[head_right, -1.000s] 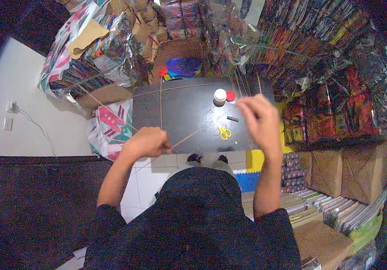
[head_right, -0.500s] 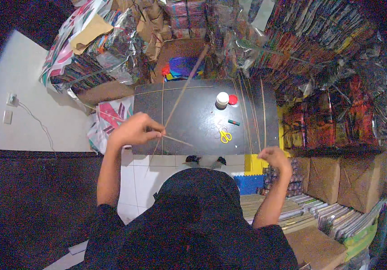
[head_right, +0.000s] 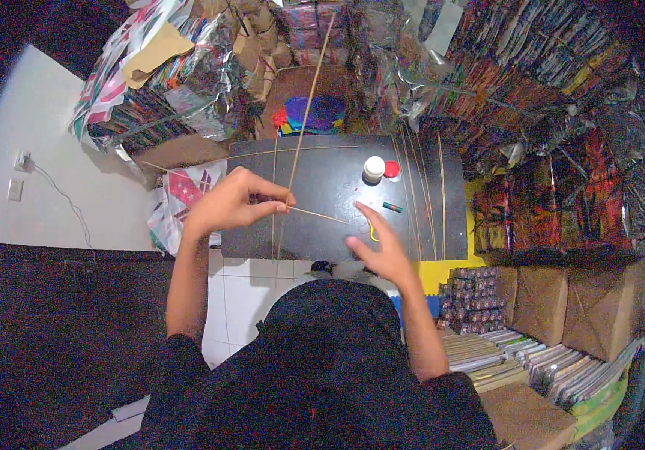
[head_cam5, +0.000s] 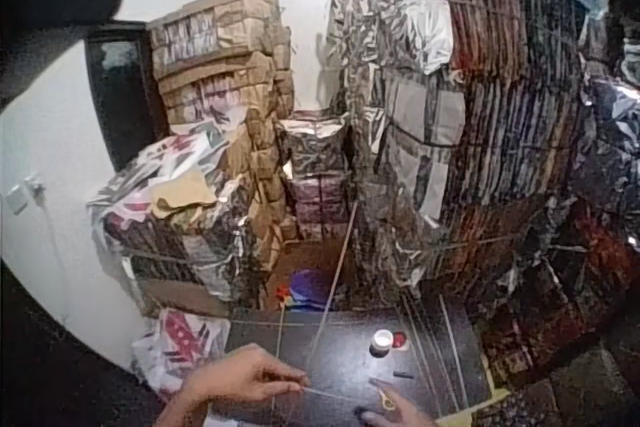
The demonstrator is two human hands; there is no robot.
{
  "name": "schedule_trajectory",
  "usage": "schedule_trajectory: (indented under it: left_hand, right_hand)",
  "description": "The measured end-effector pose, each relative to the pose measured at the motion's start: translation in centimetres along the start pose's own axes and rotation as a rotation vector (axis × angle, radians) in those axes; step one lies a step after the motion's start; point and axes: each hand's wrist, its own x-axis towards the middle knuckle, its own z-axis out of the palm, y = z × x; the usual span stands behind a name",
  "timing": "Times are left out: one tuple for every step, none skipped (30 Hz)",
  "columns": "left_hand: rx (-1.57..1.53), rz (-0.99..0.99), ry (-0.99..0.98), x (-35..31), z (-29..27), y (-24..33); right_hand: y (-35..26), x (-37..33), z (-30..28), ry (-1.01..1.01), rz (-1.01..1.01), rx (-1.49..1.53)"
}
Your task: The recorder is assembling the bamboo frame for a traditional kite by tying sticks together with string.
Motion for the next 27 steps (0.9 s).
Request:
schedule_trajectory:
  left_hand:
    - [0.002,0.027,0.009,0.3,0.2,0.0]
    - [0.006,0.051,0.020,0.6,0.6,-0.2]
    - [0.007,0.077,0.029,0.8,0.8,-0.1]
    - [0.029,0.102,0.042,0.8,0.9,0.0]
    - [0.051,0.127,0.055,0.8,1.0,0.1]
    - [0.074,0.153,0.068,0.8,1.0,0.2]
    - [0.047,0.135,0.075,0.9,1.2,0.2]
    - [0.020,0.118,0.082,0.9,1.4,0.3]
    - [-0.007,0.102,0.089,1.0,1.5,0.3]
    - [0.003,0.083,0.098,1.0,1.6,0.4]
    - [0.013,0.065,0.106,1.0,1.6,0.4]
    - [0.022,0.048,0.114,1.0,1.6,0.5]
    - [0.035,0.054,0.116,0.9,1.7,0.5]
    - [0.047,0.060,0.118,0.8,1.7,0.6]
    - [0.060,0.066,0.120,0.7,1.8,0.7]
    - [0.074,0.045,0.112,0.8,1.8,0.8]
    - [0.088,0.023,0.104,0.8,1.8,0.9]
    - [0.103,0.000,0.096,0.8,1.8,1.0]
    - [0.142,0.015,0.135,0.8,2.0,1.1]
    - [0.182,0.030,0.175,0.6,2.3,1.2]
    - [0.222,0.045,0.214,0.5,2.7,1.4]
    - [0.338,0.131,0.354,0.5,2.9,1.7]
    - [0.453,0.219,0.495,0.5,3.2,2.2]
    - [0.469,0.235,0.566,0.2,3.7,2.2]
    - [0.484,0.248,0.638,-0.1,4.2,2.4]
    - [0.404,0.187,0.640,-0.9,5.0,2.1]
    - [0.324,0.128,0.641,-1.4,5.9,1.7]
  right_hand:
    - [-1.2,0.8,1.1,0.009,-0.050,0.111]
    - [-2.3,1.7,2.4,-0.002,-0.067,0.337]
    - [-3.6,2.5,3.5,-0.013,-0.081,0.562]
    - [-4.4,3.0,4.3,-0.028,-0.098,0.789]
    - [-4.9,3.3,4.7,-0.034,-0.091,0.846]
    - [-5.4,3.5,4.9,-0.041,-0.083,0.903]
    - [-5.5,3.7,5.1,-0.047,-0.073,0.958]
    - [-5.6,3.9,5.2,-0.034,-0.032,0.988]
    - [-5.7,4.1,5.3,-0.020,0.009,1.016]
    - [-5.8,4.2,5.4,-0.007,0.051,1.047]
    - [-6.1,4.3,5.6,0.030,0.060,1.010]
    - [-6.5,4.4,5.9,0.068,0.070,0.973]
    - [-6.8,4.4,6.1,0.102,0.080,0.937]
    - [-6.8,4.4,6.3,0.124,0.110,0.926]
    - [-6.8,4.4,6.5,0.146,0.139,0.914]
    - [-6.7,4.4,6.6,0.173,0.169,0.900]
    - [-6.5,4.4,6.8,0.188,0.179,0.896]
    - [-6.4,4.4,6.9,0.202,0.189,0.892]
    - [-6.3,4.5,7.1,0.216,0.198,0.887]
    - [-6.5,4.5,7.2,0.242,0.221,0.901]
    - [-6.7,4.4,7.3,0.268,0.244,0.915]
    - [-6.7,4.5,7.4,0.300,0.268,0.927]
    - [-6.5,4.5,7.2,0.311,0.280,0.980]
    - [-6.2,4.5,7.0,0.323,0.292,1.032]
    - [-5.9,4.5,6.9,0.337,0.305,1.086]
    - [-5.8,4.5,6.8,0.350,0.300,1.110]
    - [-5.6,4.6,6.7,0.363,0.294,1.135]
